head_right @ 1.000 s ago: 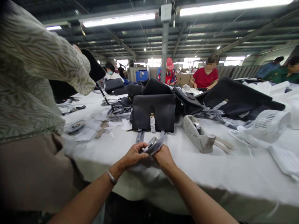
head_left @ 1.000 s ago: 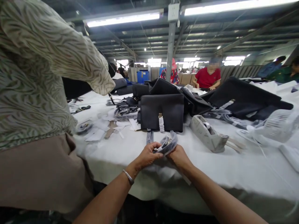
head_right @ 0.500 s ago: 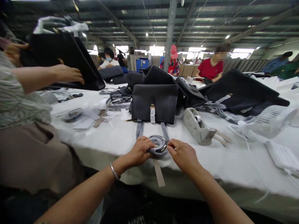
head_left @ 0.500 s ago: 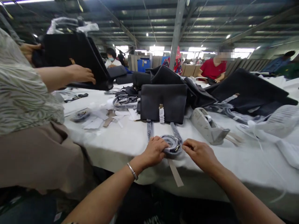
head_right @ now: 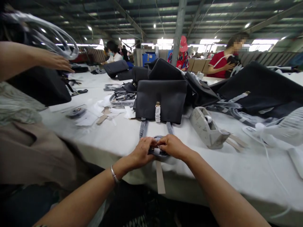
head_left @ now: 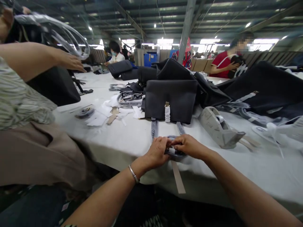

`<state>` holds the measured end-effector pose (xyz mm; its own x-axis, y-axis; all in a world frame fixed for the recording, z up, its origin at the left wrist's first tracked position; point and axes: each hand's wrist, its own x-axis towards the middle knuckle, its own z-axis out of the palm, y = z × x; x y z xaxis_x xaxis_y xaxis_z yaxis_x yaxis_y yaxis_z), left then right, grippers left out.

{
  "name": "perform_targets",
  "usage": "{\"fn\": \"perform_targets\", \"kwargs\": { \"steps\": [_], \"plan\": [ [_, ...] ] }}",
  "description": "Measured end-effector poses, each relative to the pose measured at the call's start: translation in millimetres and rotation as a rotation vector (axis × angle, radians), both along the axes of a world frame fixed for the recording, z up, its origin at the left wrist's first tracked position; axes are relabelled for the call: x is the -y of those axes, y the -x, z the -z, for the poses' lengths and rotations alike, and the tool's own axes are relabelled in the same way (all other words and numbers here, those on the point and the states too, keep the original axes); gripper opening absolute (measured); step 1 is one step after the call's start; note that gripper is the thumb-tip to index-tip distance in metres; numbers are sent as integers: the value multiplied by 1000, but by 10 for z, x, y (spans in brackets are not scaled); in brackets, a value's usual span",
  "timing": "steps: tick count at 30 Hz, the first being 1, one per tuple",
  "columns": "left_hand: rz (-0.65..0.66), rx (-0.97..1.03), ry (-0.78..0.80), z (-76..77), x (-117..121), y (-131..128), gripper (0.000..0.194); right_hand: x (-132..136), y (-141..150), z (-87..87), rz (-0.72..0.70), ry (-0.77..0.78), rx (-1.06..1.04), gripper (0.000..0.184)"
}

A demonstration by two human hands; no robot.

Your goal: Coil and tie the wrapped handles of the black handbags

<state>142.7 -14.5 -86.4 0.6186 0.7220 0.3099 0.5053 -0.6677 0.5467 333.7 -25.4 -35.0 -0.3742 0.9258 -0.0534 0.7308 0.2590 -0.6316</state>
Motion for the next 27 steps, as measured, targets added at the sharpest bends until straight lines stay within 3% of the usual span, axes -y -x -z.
{"fn": "perform_targets", "kwargs": {
  "steps": [9, 12, 17, 21, 27],
  "plan": [
    [-6, 42, 23, 16, -23, 9, 43, -33, 113, -5, -51, -205, 354, 16],
    [5, 51, 35, 21, -44, 11, 46, 42, 91, 49, -18, -249, 287, 16],
    [-8, 44, 47, 5, -49, -10, 61, 186, 89, 206, 170, -336, 53, 15],
    [19, 32, 73, -77, -33, 0, 52, 236, 119, 267, 277, -372, -46, 15],
    [40, 22, 130, -185, -33, 22, 40, 304, 112, 280, 210, -417, -121, 16]
  ]
}}
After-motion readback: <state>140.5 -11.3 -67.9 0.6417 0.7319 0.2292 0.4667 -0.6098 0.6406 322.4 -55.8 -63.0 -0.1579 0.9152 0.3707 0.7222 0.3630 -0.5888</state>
